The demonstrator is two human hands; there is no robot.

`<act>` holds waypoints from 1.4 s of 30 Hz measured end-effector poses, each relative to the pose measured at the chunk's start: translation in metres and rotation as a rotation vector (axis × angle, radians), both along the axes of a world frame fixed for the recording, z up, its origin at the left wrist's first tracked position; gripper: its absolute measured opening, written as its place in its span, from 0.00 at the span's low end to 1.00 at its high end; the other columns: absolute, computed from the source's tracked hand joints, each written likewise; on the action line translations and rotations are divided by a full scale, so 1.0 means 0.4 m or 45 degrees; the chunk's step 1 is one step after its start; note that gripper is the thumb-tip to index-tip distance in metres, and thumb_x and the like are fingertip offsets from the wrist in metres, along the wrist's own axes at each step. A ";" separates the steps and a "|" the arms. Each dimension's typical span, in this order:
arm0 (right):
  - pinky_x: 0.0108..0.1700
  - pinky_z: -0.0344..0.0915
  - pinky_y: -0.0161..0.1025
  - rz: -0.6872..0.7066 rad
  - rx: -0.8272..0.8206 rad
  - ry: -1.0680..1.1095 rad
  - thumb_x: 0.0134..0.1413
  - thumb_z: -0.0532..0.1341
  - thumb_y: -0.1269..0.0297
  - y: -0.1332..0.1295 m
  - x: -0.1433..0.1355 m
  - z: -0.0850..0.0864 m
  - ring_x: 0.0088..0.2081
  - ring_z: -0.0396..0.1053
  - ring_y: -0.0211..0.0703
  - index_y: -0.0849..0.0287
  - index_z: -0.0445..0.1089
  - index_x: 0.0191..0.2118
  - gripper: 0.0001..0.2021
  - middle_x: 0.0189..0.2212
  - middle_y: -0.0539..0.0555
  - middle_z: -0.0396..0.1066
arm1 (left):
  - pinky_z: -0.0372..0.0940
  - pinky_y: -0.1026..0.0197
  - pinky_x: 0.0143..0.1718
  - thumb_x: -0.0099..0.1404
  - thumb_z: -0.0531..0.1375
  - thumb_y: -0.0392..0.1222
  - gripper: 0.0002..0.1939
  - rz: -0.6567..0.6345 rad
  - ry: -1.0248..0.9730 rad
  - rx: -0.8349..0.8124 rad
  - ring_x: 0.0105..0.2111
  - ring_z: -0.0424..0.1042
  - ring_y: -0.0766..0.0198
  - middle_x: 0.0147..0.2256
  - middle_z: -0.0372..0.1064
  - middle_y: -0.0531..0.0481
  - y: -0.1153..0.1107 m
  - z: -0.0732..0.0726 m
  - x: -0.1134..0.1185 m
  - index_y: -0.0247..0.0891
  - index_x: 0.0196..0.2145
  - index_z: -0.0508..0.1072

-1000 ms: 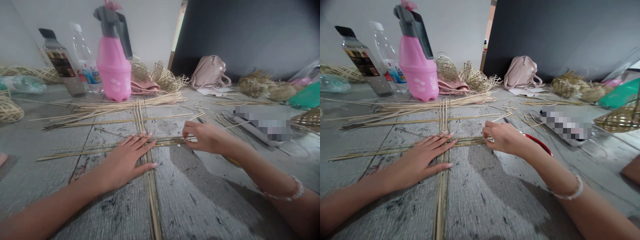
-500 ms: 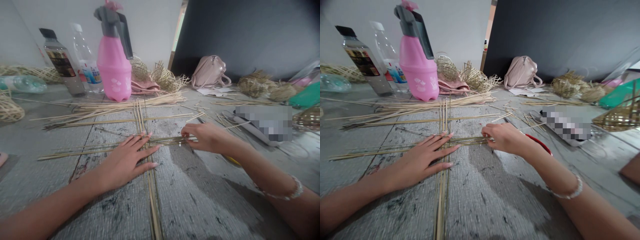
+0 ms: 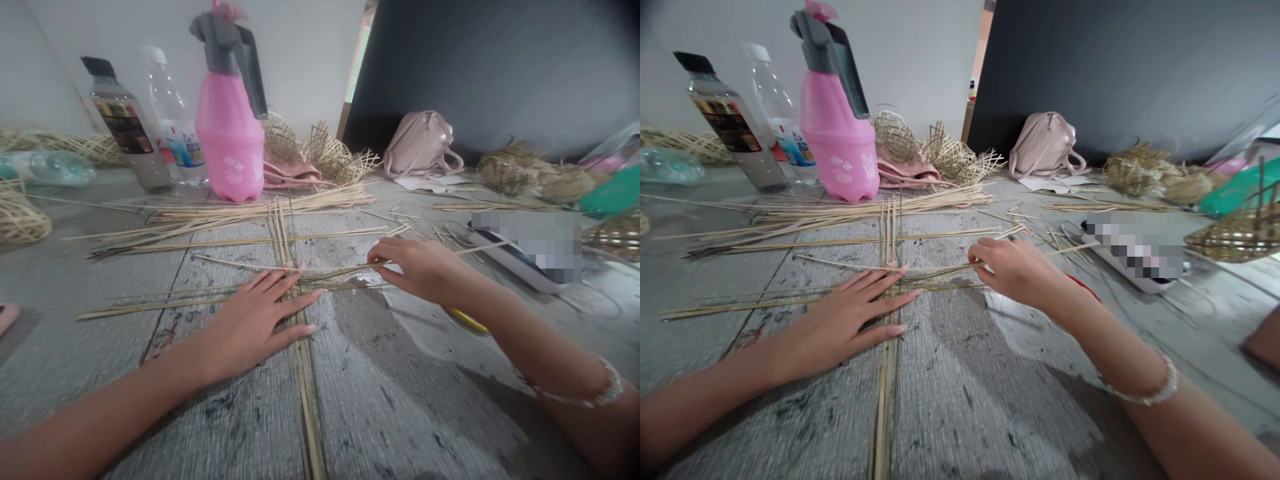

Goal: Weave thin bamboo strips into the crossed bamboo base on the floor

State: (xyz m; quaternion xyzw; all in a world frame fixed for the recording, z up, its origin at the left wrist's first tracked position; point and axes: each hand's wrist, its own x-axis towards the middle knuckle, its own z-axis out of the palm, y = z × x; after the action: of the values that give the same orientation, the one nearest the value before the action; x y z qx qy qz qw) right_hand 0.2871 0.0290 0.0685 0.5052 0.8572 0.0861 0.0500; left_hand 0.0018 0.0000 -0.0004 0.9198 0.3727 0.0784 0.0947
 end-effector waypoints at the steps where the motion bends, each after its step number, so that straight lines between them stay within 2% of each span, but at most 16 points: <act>1: 0.28 0.52 0.38 0.006 -0.009 0.004 0.62 0.53 0.67 0.001 0.001 0.000 0.34 0.71 0.46 0.57 0.70 0.41 0.09 0.40 0.53 0.75 | 0.43 0.41 0.66 0.71 0.39 0.67 0.32 -0.001 -0.003 0.000 0.68 0.43 0.50 0.69 0.40 0.47 0.000 0.001 0.000 0.55 0.67 0.52; 5: 0.30 0.54 0.39 0.014 -0.016 0.006 0.64 0.53 0.65 0.003 0.006 -0.002 0.35 0.72 0.47 0.57 0.71 0.41 0.09 0.40 0.53 0.75 | 0.43 0.42 0.66 0.71 0.39 0.67 0.35 -0.003 -0.025 0.010 0.68 0.44 0.52 0.69 0.41 0.48 -0.002 0.001 0.000 0.49 0.69 0.47; 9: 0.30 0.54 0.39 0.012 -0.017 -0.002 0.64 0.53 0.65 0.002 0.005 0.000 0.36 0.73 0.47 0.57 0.71 0.41 0.09 0.39 0.53 0.75 | 0.43 0.42 0.66 0.71 0.39 0.68 0.36 0.005 -0.024 0.021 0.68 0.44 0.51 0.69 0.41 0.47 -0.003 0.001 0.000 0.46 0.67 0.53; 15: 0.31 0.56 0.39 0.012 -0.025 0.001 0.63 0.54 0.67 0.000 0.003 0.005 0.35 0.73 0.47 0.58 0.71 0.40 0.08 0.39 0.53 0.75 | 0.44 0.43 0.66 0.71 0.40 0.67 0.37 0.016 -0.043 0.015 0.68 0.46 0.53 0.69 0.44 0.49 -0.003 0.003 0.003 0.44 0.68 0.50; 19: 0.29 0.55 0.38 0.037 -0.005 -0.003 0.64 0.53 0.66 0.000 0.005 0.002 0.34 0.73 0.46 0.58 0.71 0.40 0.09 0.38 0.54 0.75 | 0.43 0.43 0.66 0.70 0.39 0.68 0.37 0.021 -0.027 0.015 0.68 0.45 0.51 0.68 0.44 0.48 -0.004 0.003 0.003 0.43 0.67 0.54; 28: 0.28 0.57 0.36 0.234 0.086 0.034 0.66 0.48 0.65 0.004 0.025 0.014 0.33 0.73 0.41 0.54 0.74 0.40 0.16 0.39 0.53 0.76 | 0.44 0.44 0.66 0.70 0.39 0.68 0.38 0.023 -0.016 0.013 0.68 0.45 0.52 0.69 0.44 0.48 -0.002 0.006 0.003 0.43 0.67 0.55; 31: 0.29 0.58 0.36 0.232 0.100 0.050 0.66 0.49 0.66 0.002 0.027 0.015 0.33 0.72 0.40 0.53 0.75 0.39 0.16 0.38 0.52 0.76 | 0.44 0.45 0.66 0.71 0.39 0.68 0.37 0.023 -0.026 0.016 0.68 0.45 0.52 0.68 0.44 0.48 -0.003 0.003 0.000 0.43 0.67 0.55; 34: 0.27 0.56 0.36 0.170 0.178 0.046 0.65 0.49 0.66 -0.006 0.013 0.010 0.30 0.71 0.39 0.54 0.75 0.40 0.16 0.38 0.53 0.75 | 0.42 0.45 0.67 0.70 0.39 0.68 0.37 0.023 -0.027 0.009 0.68 0.44 0.53 0.69 0.42 0.49 -0.004 0.000 -0.001 0.43 0.67 0.55; 37: 0.23 0.51 0.35 0.103 0.364 0.077 0.63 0.49 0.66 -0.022 -0.012 0.000 0.26 0.67 0.37 0.56 0.74 0.41 0.15 0.40 0.55 0.73 | 0.41 0.46 0.67 0.70 0.40 0.68 0.37 0.023 -0.029 -0.004 0.68 0.43 0.53 0.69 0.41 0.49 -0.003 0.001 0.001 0.43 0.67 0.54; 39: 0.21 0.50 0.35 0.044 0.523 0.177 0.62 0.51 0.65 -0.033 -0.031 -0.007 0.27 0.66 0.38 0.57 0.72 0.40 0.13 0.42 0.58 0.70 | 0.40 0.46 0.67 0.70 0.40 0.68 0.37 0.024 -0.027 -0.022 0.69 0.42 0.53 0.69 0.40 0.49 -0.002 0.003 0.002 0.44 0.67 0.54; 42: 0.21 0.54 0.35 -0.111 0.669 0.375 0.62 0.54 0.59 -0.047 -0.053 -0.016 0.31 0.66 0.43 0.58 0.67 0.42 0.10 0.42 0.61 0.66 | 0.40 0.46 0.67 0.70 0.40 0.68 0.37 0.028 -0.020 -0.049 0.69 0.40 0.53 0.69 0.40 0.49 -0.001 0.006 0.003 0.44 0.67 0.53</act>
State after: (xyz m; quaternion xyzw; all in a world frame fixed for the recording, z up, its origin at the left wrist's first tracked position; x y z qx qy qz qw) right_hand 0.2661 0.0104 0.0621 0.5442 0.7811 0.2285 -0.2038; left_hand 0.0031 -0.0003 0.0021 0.9129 0.3836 0.0796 0.1145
